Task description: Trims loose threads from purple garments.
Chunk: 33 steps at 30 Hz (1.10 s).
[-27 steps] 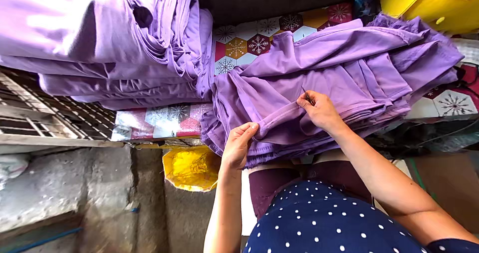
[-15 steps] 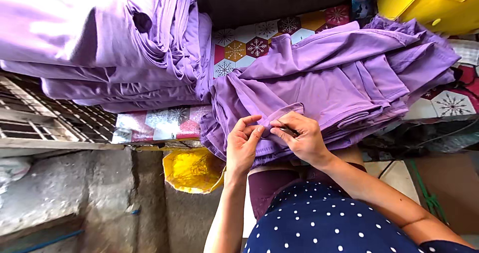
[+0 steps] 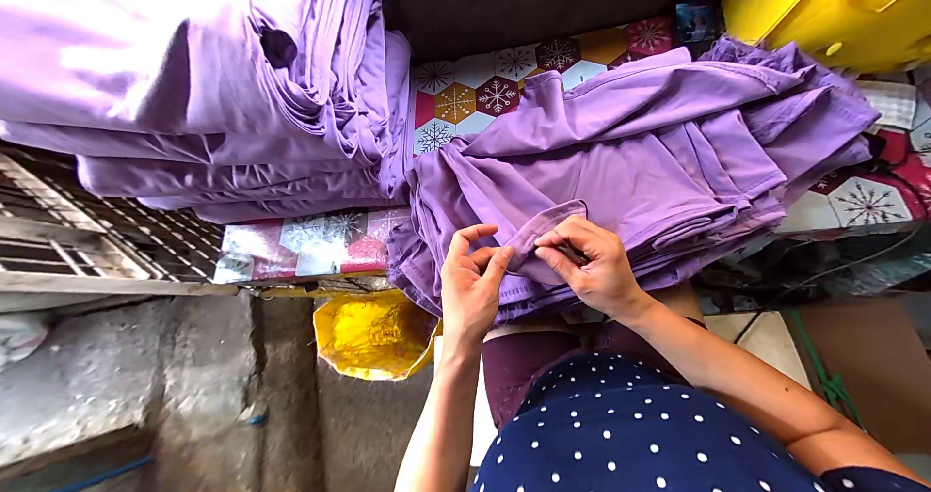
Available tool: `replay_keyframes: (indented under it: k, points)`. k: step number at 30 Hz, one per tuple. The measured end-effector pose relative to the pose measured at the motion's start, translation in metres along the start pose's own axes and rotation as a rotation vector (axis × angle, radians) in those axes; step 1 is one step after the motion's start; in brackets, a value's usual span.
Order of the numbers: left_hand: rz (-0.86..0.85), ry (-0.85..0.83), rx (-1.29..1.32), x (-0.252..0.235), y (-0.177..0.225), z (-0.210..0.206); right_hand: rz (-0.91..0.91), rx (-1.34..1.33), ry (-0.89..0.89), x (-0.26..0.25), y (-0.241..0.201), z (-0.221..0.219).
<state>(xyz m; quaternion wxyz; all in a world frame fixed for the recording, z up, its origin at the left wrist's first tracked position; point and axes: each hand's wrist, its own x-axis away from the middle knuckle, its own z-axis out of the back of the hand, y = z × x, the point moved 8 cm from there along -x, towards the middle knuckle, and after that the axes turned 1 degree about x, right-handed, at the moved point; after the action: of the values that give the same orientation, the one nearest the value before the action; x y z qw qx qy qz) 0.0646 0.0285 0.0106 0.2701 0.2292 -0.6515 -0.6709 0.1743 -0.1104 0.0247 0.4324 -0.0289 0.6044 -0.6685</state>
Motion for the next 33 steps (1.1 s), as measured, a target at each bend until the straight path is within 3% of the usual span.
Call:
replay_keyframes:
  k: [6,13,33]
  points:
    - [0.013,-0.012,-0.004,-0.003,0.001,-0.004,0.126,0.074,-0.085,0.001,-0.006,-0.011]
    - [0.031,-0.034,-0.007,-0.007,0.002,-0.004,0.206,0.458,-0.254,-0.008,0.009,-0.003]
    - [0.009,-0.044,-0.074,-0.007,0.002,-0.006,0.214,0.324,-0.258,-0.011,0.017,0.002]
